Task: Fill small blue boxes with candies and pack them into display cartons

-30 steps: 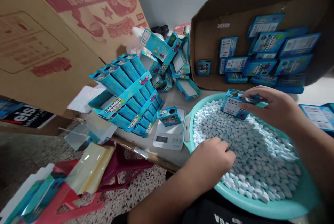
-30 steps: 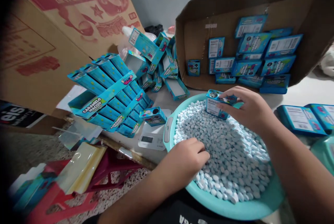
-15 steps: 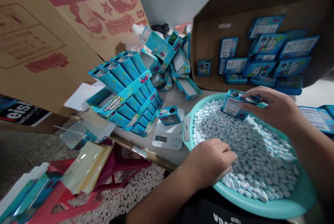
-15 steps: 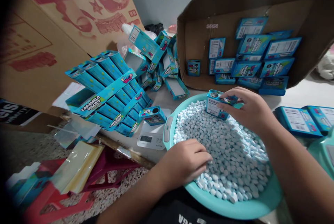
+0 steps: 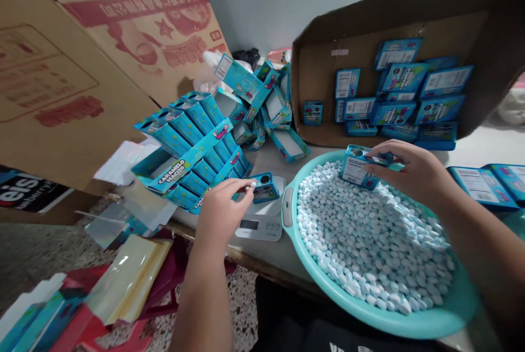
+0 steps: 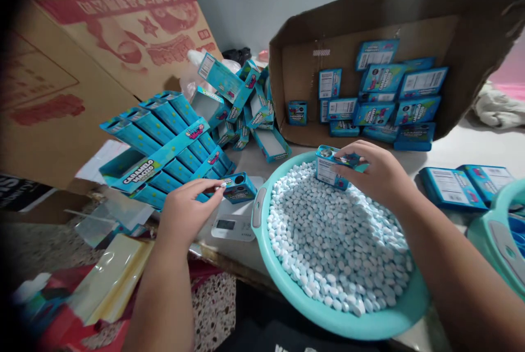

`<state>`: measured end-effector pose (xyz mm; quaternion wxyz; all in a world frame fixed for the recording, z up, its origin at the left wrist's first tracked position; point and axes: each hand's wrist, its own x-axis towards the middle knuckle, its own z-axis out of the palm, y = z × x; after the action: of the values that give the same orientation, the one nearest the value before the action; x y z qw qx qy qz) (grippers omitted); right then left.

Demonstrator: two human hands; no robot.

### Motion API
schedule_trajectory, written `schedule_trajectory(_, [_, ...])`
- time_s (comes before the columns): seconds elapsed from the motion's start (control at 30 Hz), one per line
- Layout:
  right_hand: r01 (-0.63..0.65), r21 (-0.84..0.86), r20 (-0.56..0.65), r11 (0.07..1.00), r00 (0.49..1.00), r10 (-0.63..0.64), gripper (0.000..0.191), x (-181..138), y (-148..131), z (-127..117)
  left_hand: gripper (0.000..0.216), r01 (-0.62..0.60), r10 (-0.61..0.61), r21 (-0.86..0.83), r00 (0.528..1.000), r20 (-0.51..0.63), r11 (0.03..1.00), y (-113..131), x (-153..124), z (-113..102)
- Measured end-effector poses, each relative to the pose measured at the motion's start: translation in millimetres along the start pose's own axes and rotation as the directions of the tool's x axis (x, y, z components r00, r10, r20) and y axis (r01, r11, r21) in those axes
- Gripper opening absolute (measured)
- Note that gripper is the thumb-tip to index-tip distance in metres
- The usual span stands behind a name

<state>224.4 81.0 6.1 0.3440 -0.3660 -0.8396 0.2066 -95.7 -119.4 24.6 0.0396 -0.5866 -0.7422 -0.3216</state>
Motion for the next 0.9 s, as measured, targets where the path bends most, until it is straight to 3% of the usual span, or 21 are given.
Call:
schedule_trajectory(0.23, [-0.021,0.028,0.012,0.999,1.000,0.020,0.026,0,-5,0,0.017,-0.023,0.023,0.016,0.999,-0.025,1.000,-2,12,15])
schedule_trajectory(0.4, [-0.059,0.066,0.041,0.996,0.998,0.056,0.024,1,-11,-3,0.018,0.003,-0.010,0.069,0.996,0.093,0.998,0,28,19])
schedule_trajectory(0.63, [-0.057,0.060,0.052,0.997,0.997,0.054,0.025,1,-12,-5,0.016,-0.173,0.175,-0.059,0.984,0.029,0.983,27,16,12])
schedule_trajectory(0.77, [-0.028,0.048,0.033,0.998,0.999,0.026,0.027,1,-6,-4,0.011,-0.320,0.330,-0.275,0.944,-0.011,0.907,62,-3,23])
schedule_trajectory(0.83, [-0.004,0.040,0.022,0.999,1.000,0.003,0.027,0,-3,-3,0.012,-0.371,0.429,-0.415,0.902,0.051,0.831,83,-13,33])
schedule_trajectory(0.9, [0.026,0.030,0.001,0.999,1.000,-0.026,0.027,-1,0,-1,0.014,-0.412,0.538,-0.484,0.830,0.150,0.772,101,-22,45])
